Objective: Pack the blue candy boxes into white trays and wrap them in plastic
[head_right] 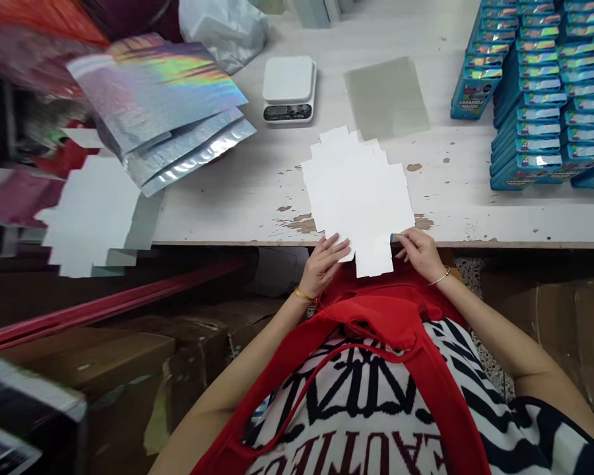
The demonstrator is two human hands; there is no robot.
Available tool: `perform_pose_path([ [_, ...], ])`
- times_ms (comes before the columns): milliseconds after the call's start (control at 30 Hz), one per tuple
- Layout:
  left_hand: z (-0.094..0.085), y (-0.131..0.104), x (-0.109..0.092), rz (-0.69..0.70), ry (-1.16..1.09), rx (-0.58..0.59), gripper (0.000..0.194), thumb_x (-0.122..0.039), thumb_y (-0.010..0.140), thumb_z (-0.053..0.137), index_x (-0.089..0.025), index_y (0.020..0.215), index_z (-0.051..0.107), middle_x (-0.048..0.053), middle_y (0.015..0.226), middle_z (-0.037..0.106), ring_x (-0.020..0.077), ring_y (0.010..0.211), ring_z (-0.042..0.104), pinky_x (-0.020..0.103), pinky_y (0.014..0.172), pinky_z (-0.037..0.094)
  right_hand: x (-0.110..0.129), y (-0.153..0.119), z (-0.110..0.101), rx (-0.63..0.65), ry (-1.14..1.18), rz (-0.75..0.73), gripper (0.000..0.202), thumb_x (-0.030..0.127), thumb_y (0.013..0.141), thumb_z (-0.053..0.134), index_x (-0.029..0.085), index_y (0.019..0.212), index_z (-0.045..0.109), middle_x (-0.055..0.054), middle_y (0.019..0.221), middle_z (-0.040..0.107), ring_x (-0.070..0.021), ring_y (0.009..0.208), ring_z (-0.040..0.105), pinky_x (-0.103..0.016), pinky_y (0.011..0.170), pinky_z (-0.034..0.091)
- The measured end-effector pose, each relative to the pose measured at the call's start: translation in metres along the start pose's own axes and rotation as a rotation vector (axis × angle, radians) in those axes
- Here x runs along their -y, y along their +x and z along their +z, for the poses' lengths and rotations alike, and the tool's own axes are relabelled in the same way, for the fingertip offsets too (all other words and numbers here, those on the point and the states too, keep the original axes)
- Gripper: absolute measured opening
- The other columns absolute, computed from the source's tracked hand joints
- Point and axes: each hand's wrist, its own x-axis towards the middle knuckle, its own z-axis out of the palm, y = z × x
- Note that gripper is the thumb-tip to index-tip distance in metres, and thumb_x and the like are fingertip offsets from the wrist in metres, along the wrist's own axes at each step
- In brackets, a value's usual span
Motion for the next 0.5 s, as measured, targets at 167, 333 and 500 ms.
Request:
perform_pose_path([
  [167,-0.005,0.022,-0.029,-0.255,0.039,-0.018,0.025,-0.031,0.099,0.046,-0.024,0.102,0.070,0.004,0.110,0.073,0.0218,0.120,0.054,0.046,0.105,0.038,-0.008,-0.009,-0.007,0.101,-0.286,-0.342,0.027,0.032,0.101,0.040,0.023,0.112,0.062,-0.010,0.119,0.060,-0.0165,0.090,0.067,-0.030,0.070,0.058],
  [333,-0.017,0.055,-0.061,-0.112,0.263,0.271,0.025,-0.030,0.099,0.044,-0.020,0.100,0.067,0.006,0.111,0.069,0.0241,0.115,0.050,0.038,0.094,0.043,-0.009,-0.007,-0.018,0.128,-0.754,-0.589,0.033,0.014,0.098,0.037,0.023,0.120,0.060,-0.009,0.108,0.063,-0.0147,0.086,0.062,-0.024,0.067,0.051],
  [500,-0.009,0.086,-0.081,-0.086,0.495,0.498,0.030,-0.030,0.100,0.040,-0.018,0.097,0.067,0.010,0.095,0.066,0.0258,0.096,0.054,0.033,0.068,0.044,-0.016,0.010,-0.018,0.106,-0.960,-0.704,0.034,0.011,0.097,0.037,0.018,0.123,0.058,-0.005,0.083,0.061,-0.0138,0.067,0.054,-0.025,0.061,0.045],
])
